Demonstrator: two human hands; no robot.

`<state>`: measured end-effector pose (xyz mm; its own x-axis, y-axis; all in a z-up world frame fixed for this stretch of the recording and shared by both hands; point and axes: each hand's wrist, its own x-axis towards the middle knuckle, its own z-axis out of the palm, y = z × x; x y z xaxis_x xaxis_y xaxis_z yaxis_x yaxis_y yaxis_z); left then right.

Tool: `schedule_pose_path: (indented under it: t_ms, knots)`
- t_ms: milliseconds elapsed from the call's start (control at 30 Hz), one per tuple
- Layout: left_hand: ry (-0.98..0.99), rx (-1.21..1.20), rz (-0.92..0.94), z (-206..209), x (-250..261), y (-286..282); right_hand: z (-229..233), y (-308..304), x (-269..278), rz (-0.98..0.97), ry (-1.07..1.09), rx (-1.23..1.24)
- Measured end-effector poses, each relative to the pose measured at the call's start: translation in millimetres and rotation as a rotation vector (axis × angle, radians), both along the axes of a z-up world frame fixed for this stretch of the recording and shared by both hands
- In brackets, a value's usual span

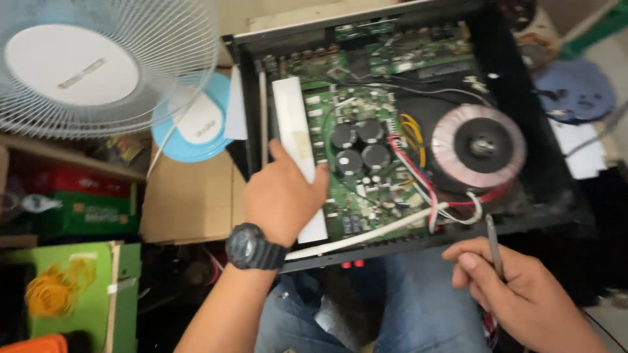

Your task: The person uses a screwdriver to tighten screws on the front panel of an open electronic device, likely an amplifier or receiver. They also reach down to the floor to retrieve a cable and manipulate wires inside the device's chassis.

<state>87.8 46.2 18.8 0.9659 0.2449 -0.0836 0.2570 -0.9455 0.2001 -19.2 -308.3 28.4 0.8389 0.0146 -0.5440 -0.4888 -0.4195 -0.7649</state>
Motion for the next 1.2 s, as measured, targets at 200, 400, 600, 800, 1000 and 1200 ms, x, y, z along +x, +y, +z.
schedule_pose_path:
  t_ms: [200,400,600,800,1000,1200]
  knots:
    - [0.023,0.008,0.131,-21.0,1.3,-8.9,17.4,-4.9,1.7,0.204,-0.412,-0.357]
    - [0.030,0.030,0.131,-24.9,1.7,-8.9,59.7,29.4,113.0,0.495,-0.484,-0.618]
    - [-0.048,0.167,0.064,-31.2,-0.7,-3.2,54.0,88.2,169.9,0.773,-0.665,-0.620]
    - [-0.030,0.060,0.046,-25.6,3.3,-2.3,56.9,124.3,195.9,1.002,-0.602,-0.678]
    - [-0.072,0.017,0.013,-16.4,5.7,-3.3,55.1,125.2,209.7,1.003,-0.553,-0.666]
    - [-0.087,0.054,-0.020,-31.7,7.7,1.0,63.9,121.9,198.4,0.951,-0.563,-0.614]
